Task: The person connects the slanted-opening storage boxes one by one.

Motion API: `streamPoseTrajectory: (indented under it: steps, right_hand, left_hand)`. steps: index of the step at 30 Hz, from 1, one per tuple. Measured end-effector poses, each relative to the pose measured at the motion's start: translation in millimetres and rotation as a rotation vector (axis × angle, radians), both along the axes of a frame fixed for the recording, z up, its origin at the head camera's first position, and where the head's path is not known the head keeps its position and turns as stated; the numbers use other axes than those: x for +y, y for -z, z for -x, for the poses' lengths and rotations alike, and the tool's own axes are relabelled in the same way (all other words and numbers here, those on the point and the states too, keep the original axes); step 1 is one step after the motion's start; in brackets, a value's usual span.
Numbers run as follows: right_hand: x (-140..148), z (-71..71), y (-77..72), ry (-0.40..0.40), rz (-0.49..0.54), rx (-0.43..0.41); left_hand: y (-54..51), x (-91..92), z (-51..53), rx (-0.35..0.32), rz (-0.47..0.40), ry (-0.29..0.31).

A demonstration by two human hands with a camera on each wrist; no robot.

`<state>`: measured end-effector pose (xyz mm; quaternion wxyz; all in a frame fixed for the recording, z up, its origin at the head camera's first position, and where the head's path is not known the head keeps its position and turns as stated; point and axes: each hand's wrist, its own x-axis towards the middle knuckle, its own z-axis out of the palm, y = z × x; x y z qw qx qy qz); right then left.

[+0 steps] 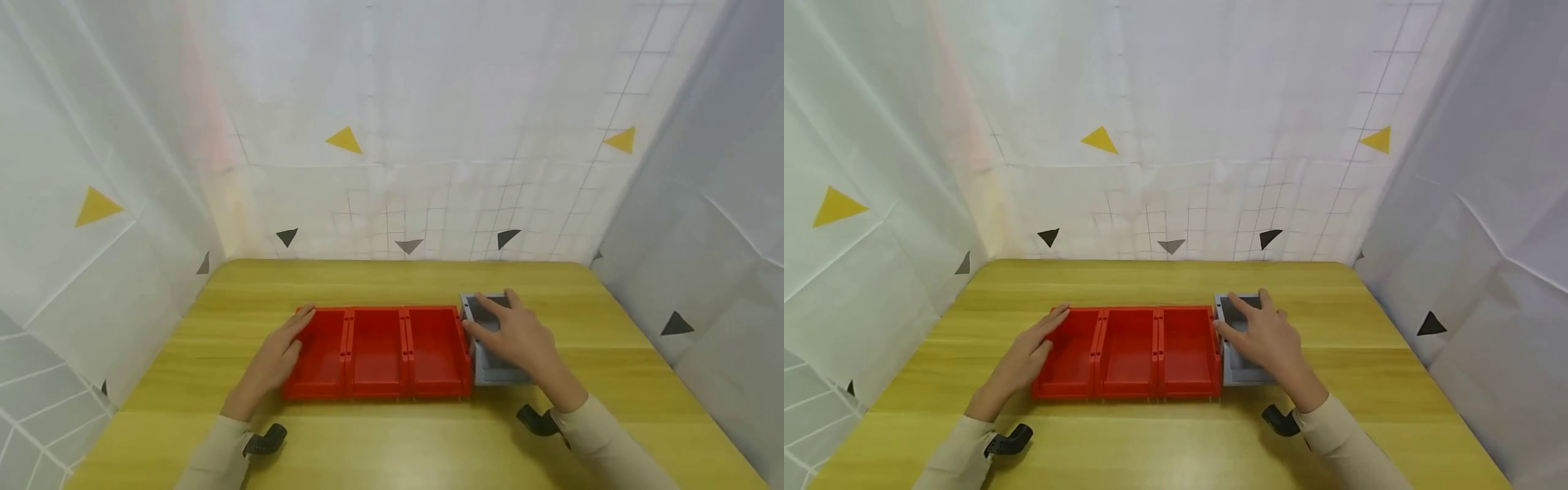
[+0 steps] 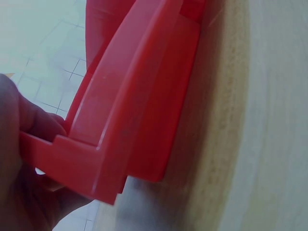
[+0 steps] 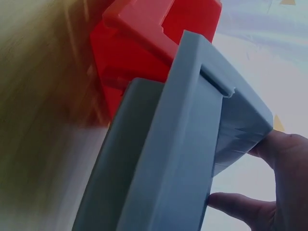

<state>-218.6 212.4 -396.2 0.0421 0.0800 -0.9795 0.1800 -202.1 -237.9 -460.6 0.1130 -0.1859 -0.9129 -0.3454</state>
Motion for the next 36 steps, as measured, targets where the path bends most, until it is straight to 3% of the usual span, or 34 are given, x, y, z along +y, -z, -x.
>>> streamPoseTrajectory:
  steps: [8, 29, 36]
  right_hand:
    - [-5.6, 3.2, -2.7, -0.002, -0.012, -0.013]
    - [-9.1, -0.1, 7.7, 0.068, -0.037, 0.026]
    - [-8.4, 0.2, 9.9, 0.074, -0.026, 0.029]
  left_hand:
    - [-0.3, -2.5, 0.3, -0.03, 0.008, -0.015]
    - [-1.1, -0.4, 0.6, -0.014, 0.003, 0.007]
    - [-2.1, 1.1, 0.0, 0.02, 0.003, 0.012]
